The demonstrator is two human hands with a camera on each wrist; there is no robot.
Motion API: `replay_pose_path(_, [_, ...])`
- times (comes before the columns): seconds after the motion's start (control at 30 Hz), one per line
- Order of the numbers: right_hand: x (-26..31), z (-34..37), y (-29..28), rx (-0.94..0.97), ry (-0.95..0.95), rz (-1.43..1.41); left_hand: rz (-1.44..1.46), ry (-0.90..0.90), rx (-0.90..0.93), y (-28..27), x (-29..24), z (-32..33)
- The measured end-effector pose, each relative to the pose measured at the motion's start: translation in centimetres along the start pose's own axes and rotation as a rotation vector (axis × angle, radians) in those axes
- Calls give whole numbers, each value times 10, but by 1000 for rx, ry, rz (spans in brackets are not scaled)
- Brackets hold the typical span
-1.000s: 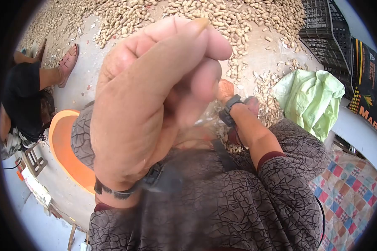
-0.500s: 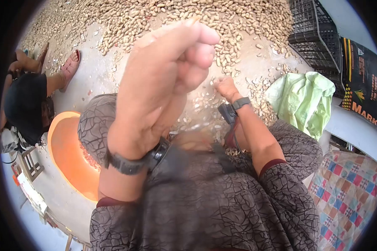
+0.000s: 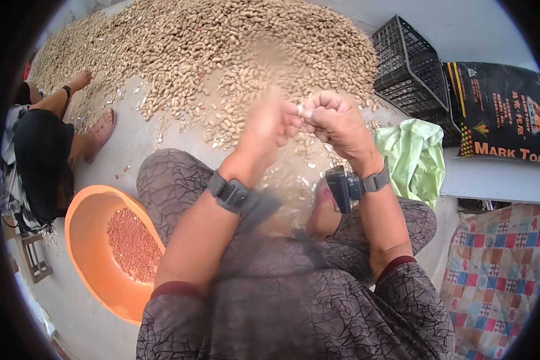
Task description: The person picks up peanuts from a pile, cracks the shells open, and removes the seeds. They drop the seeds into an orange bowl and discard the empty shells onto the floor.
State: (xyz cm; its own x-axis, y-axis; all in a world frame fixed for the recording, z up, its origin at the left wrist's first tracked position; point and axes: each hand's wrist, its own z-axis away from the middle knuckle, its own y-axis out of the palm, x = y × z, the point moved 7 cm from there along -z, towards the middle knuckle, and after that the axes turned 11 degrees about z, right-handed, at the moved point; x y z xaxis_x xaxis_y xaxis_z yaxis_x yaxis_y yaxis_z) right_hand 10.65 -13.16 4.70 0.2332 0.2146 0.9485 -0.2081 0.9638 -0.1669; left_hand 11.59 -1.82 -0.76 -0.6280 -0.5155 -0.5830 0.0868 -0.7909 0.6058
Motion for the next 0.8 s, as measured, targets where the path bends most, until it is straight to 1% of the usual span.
replay_pose_path(0.03, [7, 4, 2, -7, -7, 6, 0, 4, 11, 2, 3, 0])
replay_pose_path(0.1, [19, 12, 1, -108, -12, 157, 119, -14, 149, 14, 6, 3])
replay_pose_path(0.17, [25, 17, -3, -146, -5, 161, 119, -34, 159, 19, 4, 7])
replay_pose_path(0.23, [13, 16, -16, -136, -1, -124, 120, -55, 172, 24, 5, 11])
replay_pose_path(0.27, [9, 17, -20, -113, 42, -193, 112, -1, 200, 25, 3, 12])
replay_pose_path(0.3, [8, 20, -24, -122, 36, -188, 104, 54, 228, 27, -1, 14])
replay_pose_path(0.33, [4, 22, -25, -122, 72, -240, 104, 54, 239, 28, -1, 14])
replay_pose_path(0.4, [-7, 23, -28, -88, 138, -319, -18, 173, 378, 40, -9, 19])
replay_pose_path(0.43, [-12, 23, -33, -97, 135, -315, -18, 171, 389, 43, -10, 22])
replay_pose_path(0.5, [-20, 27, -34, -66, 206, -414, -147, 210, 529, 57, -10, 34])
replay_pose_path(0.53, [-19, 30, -34, -76, 204, -412, -147, 207, 538, 60, -8, 39])
replay_pose_path(0.6, [-19, 37, -34, -154, 226, -451, -444, 296, 598, 70, -5, 49])
replay_pose_path(0.63, [-17, 40, -31, -165, 220, -450, -446, 297, 610, 71, -1, 50])
replay_pose_path(0.7, [-20, 48, -29, -249, 320, -332, -576, 541, 632, 76, -4, 51])
replay_pose_path(0.73, [-19, 48, -24, -196, 298, -354, -609, 639, 616, 77, -7, 52])
replay_pose_path(0.77, [-19, 49, -23, -198, 296, -358, -613, 638, 618, 75, -4, 51])
replay_pose_path(0.8, [-14, 50, -18, -188, 280, -351, -643, 608, 580, 75, -5, 51])
